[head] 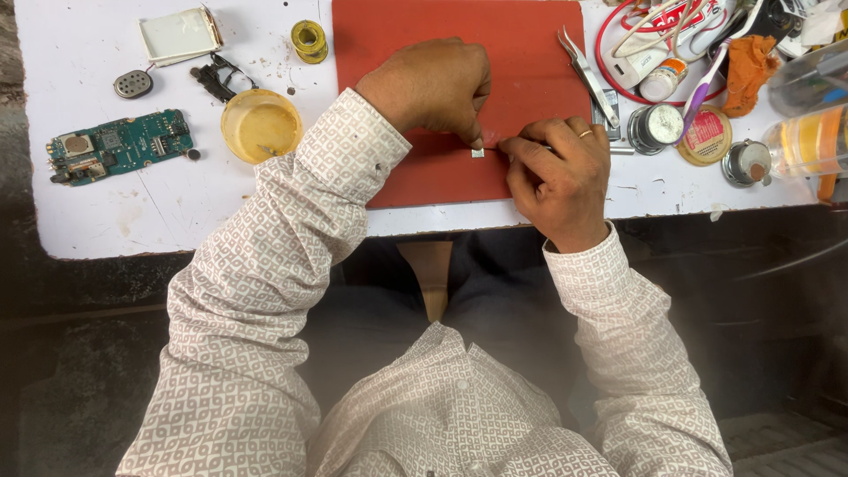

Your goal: The person sits at a repair workbench and cleans a small electronic component, first using a brush and then working it with fingers and tweezers. They then hold the component with a metal rod in one hand and apply a soldering iron to it with the other hand, soldering the part on the red mat.

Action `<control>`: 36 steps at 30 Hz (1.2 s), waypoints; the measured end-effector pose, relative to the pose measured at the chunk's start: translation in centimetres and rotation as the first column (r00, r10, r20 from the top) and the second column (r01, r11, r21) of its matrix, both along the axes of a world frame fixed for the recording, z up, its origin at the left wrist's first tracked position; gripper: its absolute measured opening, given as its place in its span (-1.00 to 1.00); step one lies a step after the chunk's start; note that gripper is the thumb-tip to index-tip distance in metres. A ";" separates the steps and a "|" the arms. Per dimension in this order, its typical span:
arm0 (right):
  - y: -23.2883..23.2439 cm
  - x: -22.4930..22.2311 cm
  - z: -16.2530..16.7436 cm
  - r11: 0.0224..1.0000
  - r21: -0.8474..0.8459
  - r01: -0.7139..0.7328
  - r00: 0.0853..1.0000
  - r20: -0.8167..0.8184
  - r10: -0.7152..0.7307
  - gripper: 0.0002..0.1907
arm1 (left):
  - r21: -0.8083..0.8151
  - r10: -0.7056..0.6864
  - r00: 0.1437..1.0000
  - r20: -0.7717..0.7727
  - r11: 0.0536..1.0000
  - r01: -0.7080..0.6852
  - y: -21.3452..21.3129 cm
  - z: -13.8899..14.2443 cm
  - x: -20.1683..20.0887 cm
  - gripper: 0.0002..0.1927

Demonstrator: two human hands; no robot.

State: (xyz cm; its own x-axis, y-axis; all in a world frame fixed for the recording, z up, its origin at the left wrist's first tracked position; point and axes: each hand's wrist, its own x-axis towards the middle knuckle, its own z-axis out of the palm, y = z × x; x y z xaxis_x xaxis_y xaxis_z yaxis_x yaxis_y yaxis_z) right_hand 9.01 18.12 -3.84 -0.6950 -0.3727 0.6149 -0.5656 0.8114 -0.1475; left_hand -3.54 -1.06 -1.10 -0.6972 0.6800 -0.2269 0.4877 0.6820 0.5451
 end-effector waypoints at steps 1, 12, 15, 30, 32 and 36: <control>0.0 0.1 0.0 1.000 0.001 0.002 1.000 0.000 -0.002 -0.80 | -0.004 0.001 1.000 0.002 1.000 -0.001 0.0 0.0 0.0 -0.62; -0.2 0.3 0.2 0.998 0.051 0.032 0.999 -0.030 -0.031 -0.81 | 0.026 -0.010 1.000 -0.022 1.000 0.011 -0.1 -0.2 -0.1 -0.62; -0.2 0.5 0.2 0.999 0.042 0.022 0.999 -0.029 -0.021 -0.80 | 0.023 -0.010 1.000 -0.016 1.000 0.010 -0.1 -0.2 -0.2 -0.61; -0.4 0.4 0.0 0.994 0.089 0.060 0.996 -0.064 -0.055 -0.80 | -0.003 0.000 1.000 0.004 1.000 0.000 -0.1 0.1 0.0 -0.63; -0.4 0.4 0.1 0.994 0.095 0.061 0.997 -0.061 -0.055 -0.80 | -0.006 -0.001 1.000 -0.002 1.000 0.001 0.0 0.1 0.0 -0.63; -0.5 0.5 0.2 0.993 0.103 0.062 0.997 -0.060 -0.056 -0.79 | -0.006 0.005 1.000 0.011 1.000 -0.005 -0.1 0.2 0.0 -0.62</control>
State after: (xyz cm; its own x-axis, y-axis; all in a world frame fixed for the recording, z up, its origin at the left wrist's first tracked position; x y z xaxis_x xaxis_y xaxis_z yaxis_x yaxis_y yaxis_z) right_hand 9.52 17.63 -3.66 -0.6827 -0.3964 0.6138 -0.5215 0.8528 -0.0293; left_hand -3.55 -1.12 -0.95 -0.6980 0.6750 -0.2391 0.4780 0.6877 0.5463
